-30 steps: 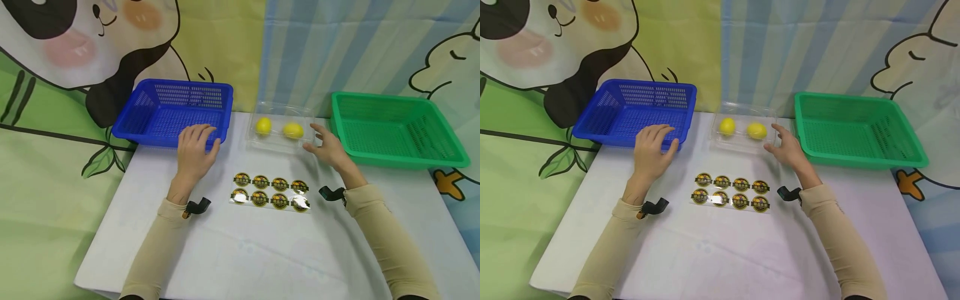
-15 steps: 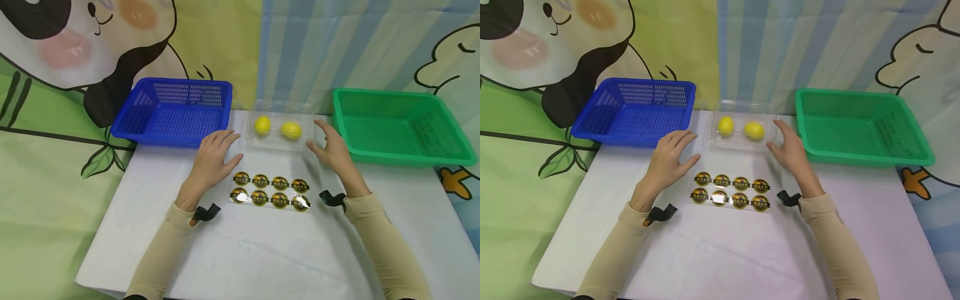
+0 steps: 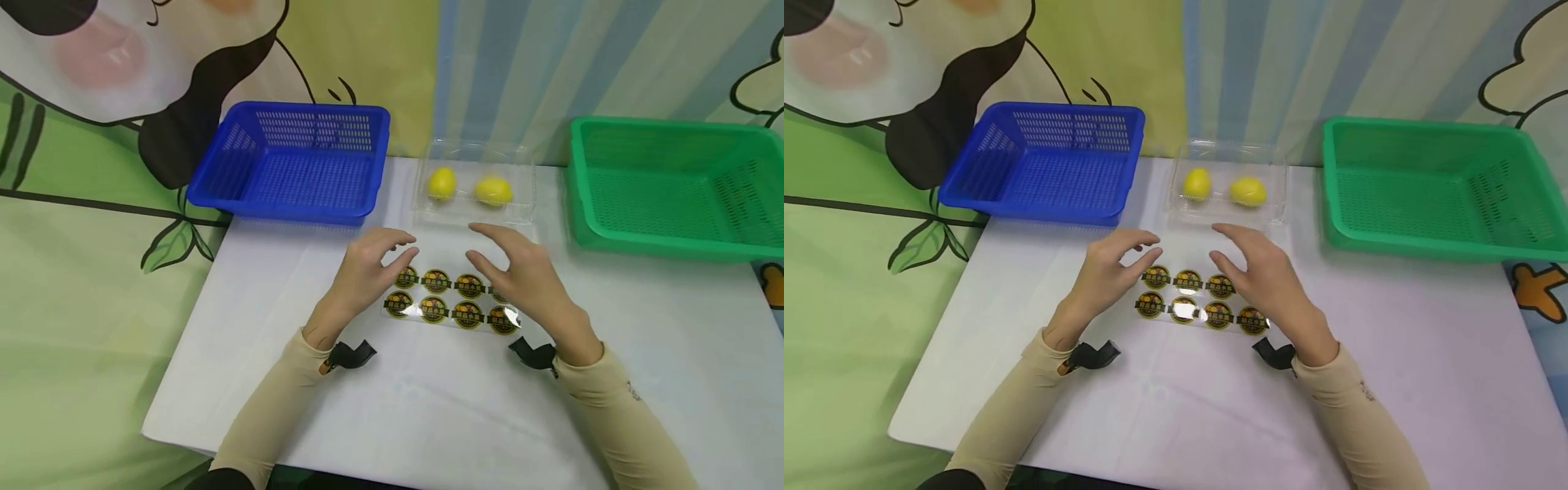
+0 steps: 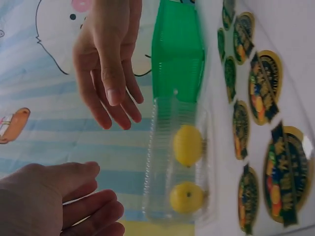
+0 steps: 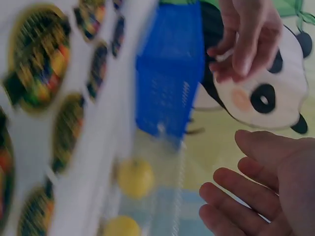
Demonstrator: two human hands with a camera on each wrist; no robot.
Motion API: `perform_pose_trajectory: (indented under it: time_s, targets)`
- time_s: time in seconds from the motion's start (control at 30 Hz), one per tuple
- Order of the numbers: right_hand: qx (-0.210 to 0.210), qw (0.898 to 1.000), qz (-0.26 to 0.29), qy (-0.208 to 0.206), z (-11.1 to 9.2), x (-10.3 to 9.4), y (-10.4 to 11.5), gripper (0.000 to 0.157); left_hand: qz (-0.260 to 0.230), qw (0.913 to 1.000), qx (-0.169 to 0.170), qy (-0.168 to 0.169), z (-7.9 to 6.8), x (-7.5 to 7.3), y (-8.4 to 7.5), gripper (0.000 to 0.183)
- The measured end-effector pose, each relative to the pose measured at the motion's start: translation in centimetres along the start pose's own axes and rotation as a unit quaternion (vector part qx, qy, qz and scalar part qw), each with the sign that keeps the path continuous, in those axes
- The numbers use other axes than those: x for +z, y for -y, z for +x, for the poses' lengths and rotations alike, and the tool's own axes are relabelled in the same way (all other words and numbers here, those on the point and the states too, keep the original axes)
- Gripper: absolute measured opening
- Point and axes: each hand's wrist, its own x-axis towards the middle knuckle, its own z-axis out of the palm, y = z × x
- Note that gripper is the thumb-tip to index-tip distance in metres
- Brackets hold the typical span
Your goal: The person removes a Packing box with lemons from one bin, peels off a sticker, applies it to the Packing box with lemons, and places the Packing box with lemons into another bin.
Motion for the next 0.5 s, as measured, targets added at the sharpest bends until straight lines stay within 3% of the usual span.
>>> perform_pose_trajectory:
  time_s: [0.2,0.3,0.5]
  targets:
    - [-0.018,0.996,-0.004,0.092,-0.1,5.0,1.4,0.05,0.039,0.9966,-0.07,0.02,-3.0,1.3,1.9,0.024]
    - [-0.01,0.99,-0.012,0.143,0.0,6.9,1.7,0.051,0.045,0.994,-0.094,0.034,-3.8,1.5,2.7,0.026]
    - [-0.01,0.972,-0.06,0.225,0.3,8.8,2.0,0.079,0.059,0.9908,-0.114,0.043,-3.9,1.0,3.3,0.024]
